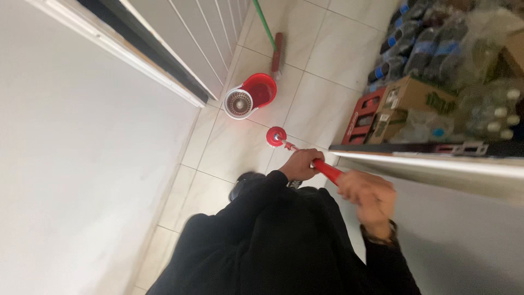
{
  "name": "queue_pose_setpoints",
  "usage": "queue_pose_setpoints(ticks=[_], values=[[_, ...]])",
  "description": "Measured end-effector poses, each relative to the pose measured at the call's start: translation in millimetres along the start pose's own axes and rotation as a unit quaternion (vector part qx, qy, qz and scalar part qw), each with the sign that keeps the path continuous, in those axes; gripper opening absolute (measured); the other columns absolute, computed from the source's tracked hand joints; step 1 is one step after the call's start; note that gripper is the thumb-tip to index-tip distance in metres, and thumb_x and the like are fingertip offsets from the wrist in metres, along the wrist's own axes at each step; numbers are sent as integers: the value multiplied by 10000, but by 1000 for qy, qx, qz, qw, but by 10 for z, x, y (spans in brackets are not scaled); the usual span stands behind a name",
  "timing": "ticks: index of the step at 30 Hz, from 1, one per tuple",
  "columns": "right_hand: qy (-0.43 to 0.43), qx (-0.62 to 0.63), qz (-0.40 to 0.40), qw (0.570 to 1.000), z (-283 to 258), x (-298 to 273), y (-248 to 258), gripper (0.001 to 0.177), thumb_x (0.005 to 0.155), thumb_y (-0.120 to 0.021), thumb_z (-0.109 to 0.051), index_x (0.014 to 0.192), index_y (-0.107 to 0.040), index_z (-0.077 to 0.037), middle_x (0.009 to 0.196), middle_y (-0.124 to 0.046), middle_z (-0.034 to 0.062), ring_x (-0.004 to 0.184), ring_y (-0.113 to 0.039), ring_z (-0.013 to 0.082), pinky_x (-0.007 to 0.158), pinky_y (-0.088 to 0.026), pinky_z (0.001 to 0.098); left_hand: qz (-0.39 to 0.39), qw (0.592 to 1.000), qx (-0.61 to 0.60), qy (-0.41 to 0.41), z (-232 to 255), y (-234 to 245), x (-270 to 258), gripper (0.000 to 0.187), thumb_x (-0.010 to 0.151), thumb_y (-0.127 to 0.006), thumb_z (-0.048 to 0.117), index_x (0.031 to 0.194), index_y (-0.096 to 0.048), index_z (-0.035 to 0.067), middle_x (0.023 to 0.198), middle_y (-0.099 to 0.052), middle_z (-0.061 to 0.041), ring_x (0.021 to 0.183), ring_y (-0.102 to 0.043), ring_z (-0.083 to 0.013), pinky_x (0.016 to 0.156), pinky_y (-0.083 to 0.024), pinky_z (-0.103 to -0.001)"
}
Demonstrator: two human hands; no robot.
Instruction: The person mops a tiled floor in a small shop or storage area using a red spin mop and a red bucket. They repeatedly dip the mop into the bucket, wring it, and mop different sections of the floor near shelves and a refrigerator.
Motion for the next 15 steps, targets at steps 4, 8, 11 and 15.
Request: queue_pose_setpoints(ticks=[4, 8, 11, 15], values=[[19, -35, -9, 999, -785, 448, 208, 679, 1199, -488, -440, 611, -487, -99, 603, -593, 100, 557, -659, 285, 635, -620, 413, 70, 989, -108, -67, 889, 600, 117, 314, 932, -896, 255, 1225, -790, 222, 1085, -812, -65, 1029, -781, -335, 942, -613, -509], [56, -45, -18, 997, -1287, 833, 232, 731, 1191, -486, -569, 635, -432, -97, 586, -526, 120, 529, -632, 297, 649, -635, 470, 117, 976, -84, -164, 1418, 968, 233, 273, 1043, -851, 206, 1289, -764, 126, 1161, -821, -98, 995, -779, -333, 909, -603, -466], [126, -68, -107, 984, -1338, 966, 372, 649, 1205, -428, -431, 659, -496, -86, 625, -601, 117, 558, -724, 280, 622, -726, 436, 113, 978, -50, -166, 1543, 1192, 325, 316, 1079, -811, 231, 1385, -747, 183, 1219, -819, -65, 1094, -779, -320, 957, -615, -498], [122, -127, -55, 983, -1606, 1234, 181, 753, 1224, -368, -515, 602, -442, -96, 531, -560, 86, 481, -680, 268, 569, -704, 425, 141, 963, -53, -224, 1663, 1559, 423, 256, 1141, -766, 254, 1379, -718, 172, 1224, -802, -67, 1064, -756, -312, 948, -607, -482]])
Point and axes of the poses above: each hand's wrist, its own x-axis towards the middle knuckle, its own y-axis out of the back of the hand, z = x × y, the point moved 6 cm from there along x, towards the middle knuckle
